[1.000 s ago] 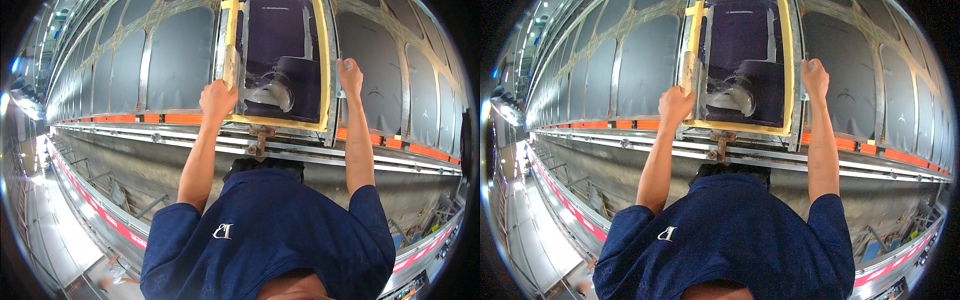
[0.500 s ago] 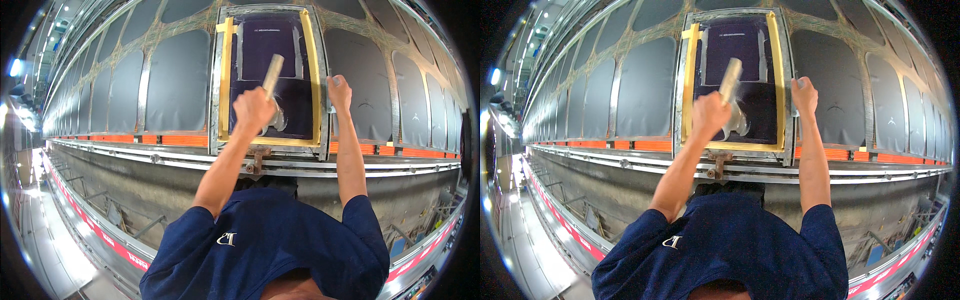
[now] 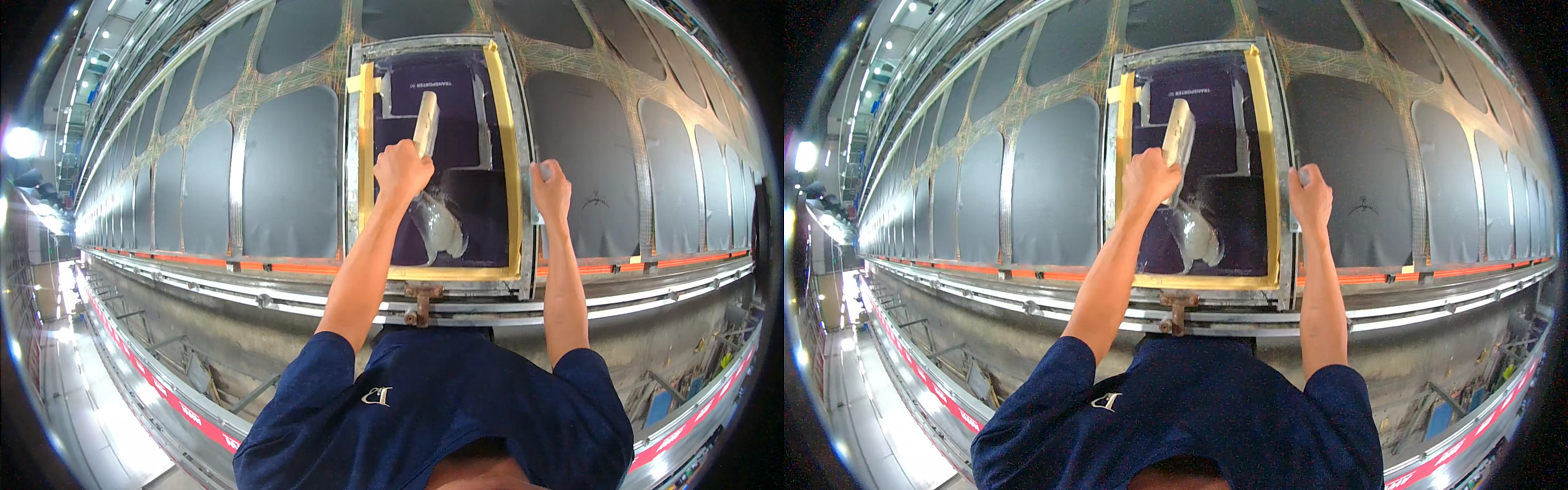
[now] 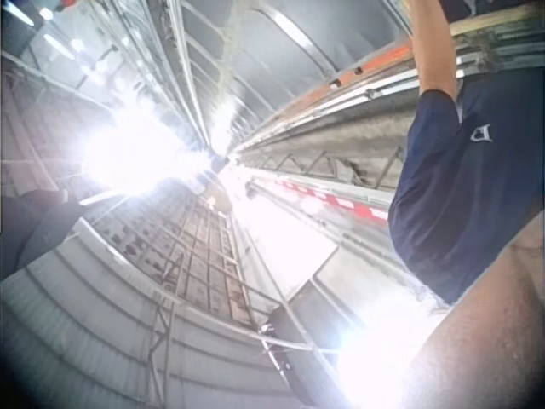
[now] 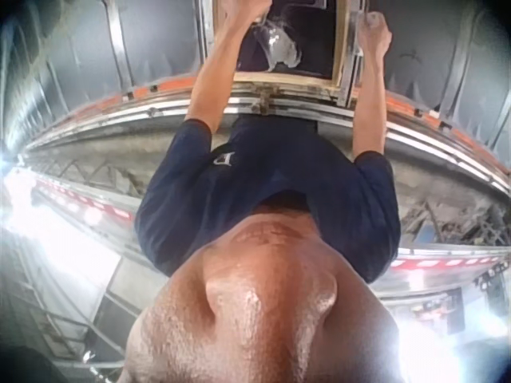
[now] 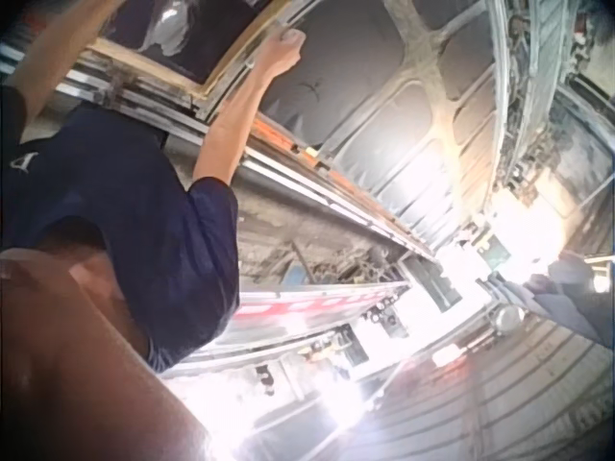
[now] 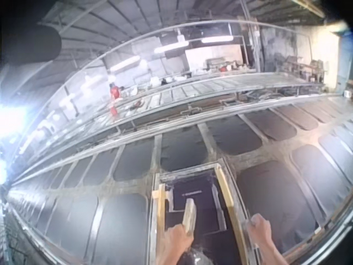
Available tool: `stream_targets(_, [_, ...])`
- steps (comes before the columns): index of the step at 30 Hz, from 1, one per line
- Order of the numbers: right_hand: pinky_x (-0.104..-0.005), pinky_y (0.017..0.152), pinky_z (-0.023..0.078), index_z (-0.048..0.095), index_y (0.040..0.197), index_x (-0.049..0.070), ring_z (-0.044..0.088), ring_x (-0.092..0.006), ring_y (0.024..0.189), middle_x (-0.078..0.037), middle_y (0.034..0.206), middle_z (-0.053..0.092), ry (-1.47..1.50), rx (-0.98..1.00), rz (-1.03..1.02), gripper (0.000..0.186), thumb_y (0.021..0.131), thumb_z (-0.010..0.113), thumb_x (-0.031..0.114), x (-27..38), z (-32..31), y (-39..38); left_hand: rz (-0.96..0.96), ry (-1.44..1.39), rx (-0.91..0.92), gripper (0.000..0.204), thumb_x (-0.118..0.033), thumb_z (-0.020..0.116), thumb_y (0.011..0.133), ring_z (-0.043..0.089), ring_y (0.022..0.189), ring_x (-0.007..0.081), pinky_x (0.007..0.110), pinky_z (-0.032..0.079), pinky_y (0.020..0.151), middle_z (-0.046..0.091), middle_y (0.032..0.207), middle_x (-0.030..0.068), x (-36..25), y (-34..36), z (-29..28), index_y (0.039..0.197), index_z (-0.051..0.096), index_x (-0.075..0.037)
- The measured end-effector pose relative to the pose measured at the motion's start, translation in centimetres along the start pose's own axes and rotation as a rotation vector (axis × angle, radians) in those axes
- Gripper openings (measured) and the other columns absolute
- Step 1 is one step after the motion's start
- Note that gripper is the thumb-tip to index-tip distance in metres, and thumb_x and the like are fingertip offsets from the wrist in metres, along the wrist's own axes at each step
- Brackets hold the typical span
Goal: The person uses a squeegee to spread ink across a screen printing frame placed over a dark garment. The person repeatedly pulls the squeegee across the screen to transfer ink onto the fabric below.
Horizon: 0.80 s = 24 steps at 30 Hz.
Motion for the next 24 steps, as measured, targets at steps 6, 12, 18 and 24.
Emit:
stream_targets(6, [-0.0500, 0.072, 0.054, 0.067, 0.105, 0.008, 0.069, -0.0468, 0.084, -0.024, 0.082, 0.071, 0.006, 0.036, 0.051, 0.035, 0.095, 0.066, 0.041, 0.1, 0.2, 0.1, -0.066, 0.104, -0.181, 0.025, -0.023, 0.069, 0.082, 0.073, 0.094, 0.0407, 0.052, 0.057, 0.082, 0.075, 0.098, 0.0214, 1.5, 7.2, -4.9, 0.096, 0.076, -0.004])
stream_targets(12, [-0.0487, 0.070, 0.053, 0.067, 0.103, 0.007, 0.069, -0.0449, 0.079, -0.022, 0.080, 0.071, -0.015, 0.108, 0.163, 0.036, 0.095, 0.066, 0.042, 0.7, 0.1, 0.1, -0.162, 0.094, -0.104, 0.036, -0.030, 0.071, 0.080, 0.071, 0.104, 0.0420, 0.051, 0.056, 0.088, 0.074, 0.108, 0.0224, 3.6, 13.9, -4.2, 0.105, 0.075, -0.005])
stream_targets(18, [-0.0467, 0.092, 0.050, 0.070, 0.109, 0.005, 0.065, -0.0410, 0.104, -0.022, 0.105, 0.071, -0.181, 0.087, 0.012, 0.039, 0.097, 0.065, 0.041, 1.0, -0.3, 1.8, 0.172, -0.012, 0.070, 0.035, -0.034, 0.072, 0.081, 0.069, 0.100, 0.0434, 0.052, 0.053, 0.087, 0.073, 0.102, 0.0234, -0.9, 11.1, -0.8, 0.103, 0.072, -0.006])
stream_targets(24, [-0.0431, 0.101, 0.047, 0.068, 0.121, 0.003, 0.061, -0.0343, 0.120, -0.017, 0.121, 0.069, 0.166, 0.198, -0.357, 0.042, 0.098, 0.065, 0.038, 13.8, -0.5, 11.5, 0.743, 0.070, 0.109, 0.025, -0.016, 0.073, 0.082, 0.066, 0.094, 0.0414, 0.052, 0.051, 0.082, 0.071, 0.092, 0.0190, -4.6, 14.8, -3.9, 0.106, 0.072, -0.012])
Point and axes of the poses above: each hand's wrist, its own y-axis towards the middle knuckle, its own z-axis out of the palm, x = y × z, the point moved 8 cm from there along y, towards the middle knuckle
